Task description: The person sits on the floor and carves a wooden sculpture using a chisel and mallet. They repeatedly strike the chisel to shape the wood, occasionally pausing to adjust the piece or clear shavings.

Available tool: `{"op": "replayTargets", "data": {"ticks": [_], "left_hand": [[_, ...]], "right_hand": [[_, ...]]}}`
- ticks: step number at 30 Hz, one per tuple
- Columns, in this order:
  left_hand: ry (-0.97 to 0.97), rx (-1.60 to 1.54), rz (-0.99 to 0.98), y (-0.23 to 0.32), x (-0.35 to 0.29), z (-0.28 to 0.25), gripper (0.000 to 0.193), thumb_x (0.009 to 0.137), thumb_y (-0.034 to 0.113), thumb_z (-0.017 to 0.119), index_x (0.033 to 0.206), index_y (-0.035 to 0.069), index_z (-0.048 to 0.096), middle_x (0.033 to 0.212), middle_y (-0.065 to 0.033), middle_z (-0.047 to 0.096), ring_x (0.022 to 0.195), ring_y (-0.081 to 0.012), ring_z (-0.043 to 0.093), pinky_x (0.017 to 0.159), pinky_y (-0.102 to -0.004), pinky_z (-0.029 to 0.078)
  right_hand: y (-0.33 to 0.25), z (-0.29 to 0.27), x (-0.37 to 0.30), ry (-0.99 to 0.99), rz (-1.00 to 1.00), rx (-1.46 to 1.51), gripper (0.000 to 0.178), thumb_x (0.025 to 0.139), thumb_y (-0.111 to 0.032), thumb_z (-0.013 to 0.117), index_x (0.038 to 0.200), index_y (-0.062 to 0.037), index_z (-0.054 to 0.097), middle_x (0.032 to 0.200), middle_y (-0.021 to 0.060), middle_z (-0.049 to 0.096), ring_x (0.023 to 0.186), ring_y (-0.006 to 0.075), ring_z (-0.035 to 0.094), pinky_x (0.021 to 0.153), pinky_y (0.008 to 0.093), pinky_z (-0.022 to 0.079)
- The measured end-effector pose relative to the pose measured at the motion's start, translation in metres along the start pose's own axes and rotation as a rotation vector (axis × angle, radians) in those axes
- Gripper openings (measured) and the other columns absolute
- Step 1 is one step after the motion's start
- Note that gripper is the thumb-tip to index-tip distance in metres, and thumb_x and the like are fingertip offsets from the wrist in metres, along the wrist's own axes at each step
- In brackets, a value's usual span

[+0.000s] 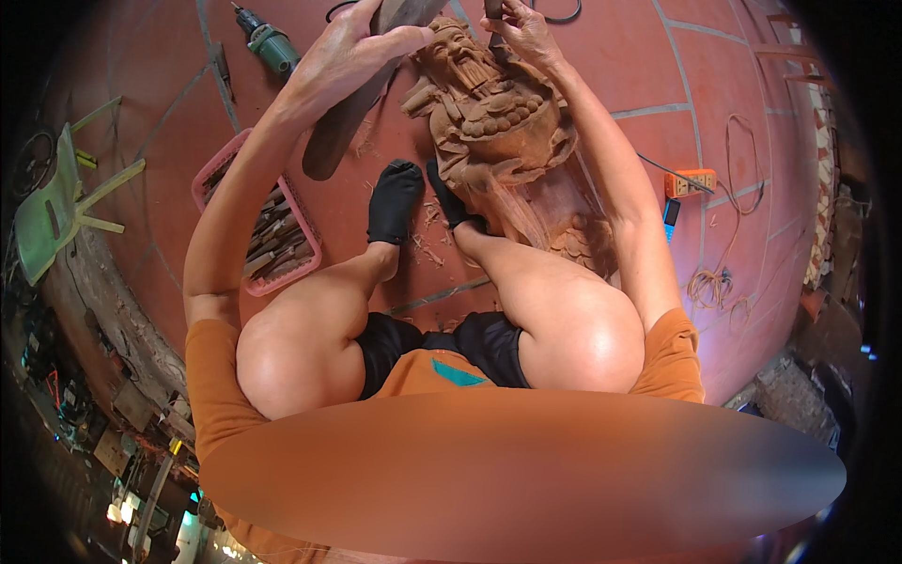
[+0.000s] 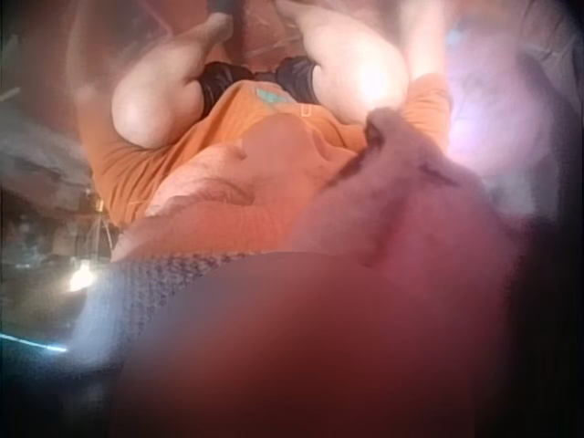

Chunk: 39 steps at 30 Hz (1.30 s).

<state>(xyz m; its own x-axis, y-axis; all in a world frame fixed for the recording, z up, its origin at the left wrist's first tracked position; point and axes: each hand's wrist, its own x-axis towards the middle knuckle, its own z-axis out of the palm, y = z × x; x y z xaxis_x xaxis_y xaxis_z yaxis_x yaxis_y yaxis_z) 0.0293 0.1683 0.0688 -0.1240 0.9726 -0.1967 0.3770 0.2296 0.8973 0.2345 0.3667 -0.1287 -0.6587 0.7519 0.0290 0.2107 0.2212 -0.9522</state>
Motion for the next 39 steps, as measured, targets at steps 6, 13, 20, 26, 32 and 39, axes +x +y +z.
{"op": "replayTargets", "data": {"ticks": [6, 13, 20, 26, 32, 39], "left_hand": [[0.107, -0.075, 0.157, -0.02, 0.0, 0.011, 0.051, 0.094, 0.031, 0.07, 0.13, -0.002, 0.056, 0.103, -0.0137, 0.068, 0.097, -0.021, 0.063, 0.089, -0.0372, 0.051], [-0.043, 0.394, 0.234, -0.044, 0.015, 0.014, 0.055, 0.098, 0.04, 0.068, 0.134, 0.002, 0.055, 0.098, -0.0136, 0.069, 0.089, -0.0183, 0.064, 0.081, -0.0362, 0.052], [0.02, 0.301, 0.097, -0.006, 0.003, 0.013, 0.049, 0.094, 0.03, 0.069, 0.126, -0.003, 0.053, 0.105, -0.0243, 0.068, 0.1, -0.0315, 0.067, 0.089, -0.0425, 0.051], [-0.103, 0.404, -0.053, -0.011, 0.014, 0.007, 0.057, 0.093, 0.038, 0.068, 0.128, -0.005, 0.053, 0.115, -0.0297, 0.067, 0.111, -0.0387, 0.066, 0.096, -0.0459, 0.049], [-0.021, 0.208, -0.014, -0.016, 0.004, 0.002, 0.061, 0.091, 0.033, 0.072, 0.136, -0.004, 0.053, 0.122, -0.0235, 0.067, 0.117, -0.0297, 0.063, 0.103, -0.0393, 0.047], [0.017, 0.12, 0.036, -0.009, 0.002, 0.004, 0.057, 0.092, 0.028, 0.072, 0.137, -0.003, 0.053, 0.122, -0.0208, 0.067, 0.115, -0.0249, 0.062, 0.103, -0.0378, 0.046]], "right_hand": [[0.011, -0.003, 0.002, -0.034, -0.014, 0.019, 0.032, 0.089, -0.009, 0.073, 0.119, -0.0076, 0.062, 0.083, -0.0035, 0.057, 0.075, 0.0079, 0.05, 0.066, 0.0274, 0.044], [0.001, -0.002, 0.002, 0.015, -0.188, -0.072, 0.031, 0.089, -0.009, 0.071, 0.118, -0.0083, 0.061, 0.08, -0.0014, 0.055, 0.072, 0.0088, 0.048, 0.064, 0.0282, 0.044], [-0.007, 0.001, -0.004, 0.003, -0.033, -0.118, 0.027, 0.09, -0.008, 0.068, 0.116, -0.008, 0.06, 0.075, 0.0011, 0.054, 0.069, 0.0113, 0.048, 0.061, 0.0308, 0.043], [-0.009, 0.001, -0.005, -0.023, -0.112, -0.172, 0.019, 0.092, -0.007, 0.066, 0.108, -0.0056, 0.057, 0.075, 0.0031, 0.055, 0.07, 0.0135, 0.049, 0.063, 0.0338, 0.044], [-0.001, -0.013, 0.0, 0.014, -0.054, -0.171, 0.019, 0.092, -0.008, 0.068, 0.108, -0.0072, 0.057, 0.074, 0.0052, 0.057, 0.069, 0.0144, 0.053, 0.063, 0.0341, 0.046], [0.005, -0.017, -0.001, 0.027, -0.008, -0.092, 0.022, 0.092, -0.006, 0.07, 0.11, -0.0076, 0.057, 0.079, 0.0014, 0.06, 0.072, 0.0125, 0.056, 0.065, 0.0332, 0.048]]}}
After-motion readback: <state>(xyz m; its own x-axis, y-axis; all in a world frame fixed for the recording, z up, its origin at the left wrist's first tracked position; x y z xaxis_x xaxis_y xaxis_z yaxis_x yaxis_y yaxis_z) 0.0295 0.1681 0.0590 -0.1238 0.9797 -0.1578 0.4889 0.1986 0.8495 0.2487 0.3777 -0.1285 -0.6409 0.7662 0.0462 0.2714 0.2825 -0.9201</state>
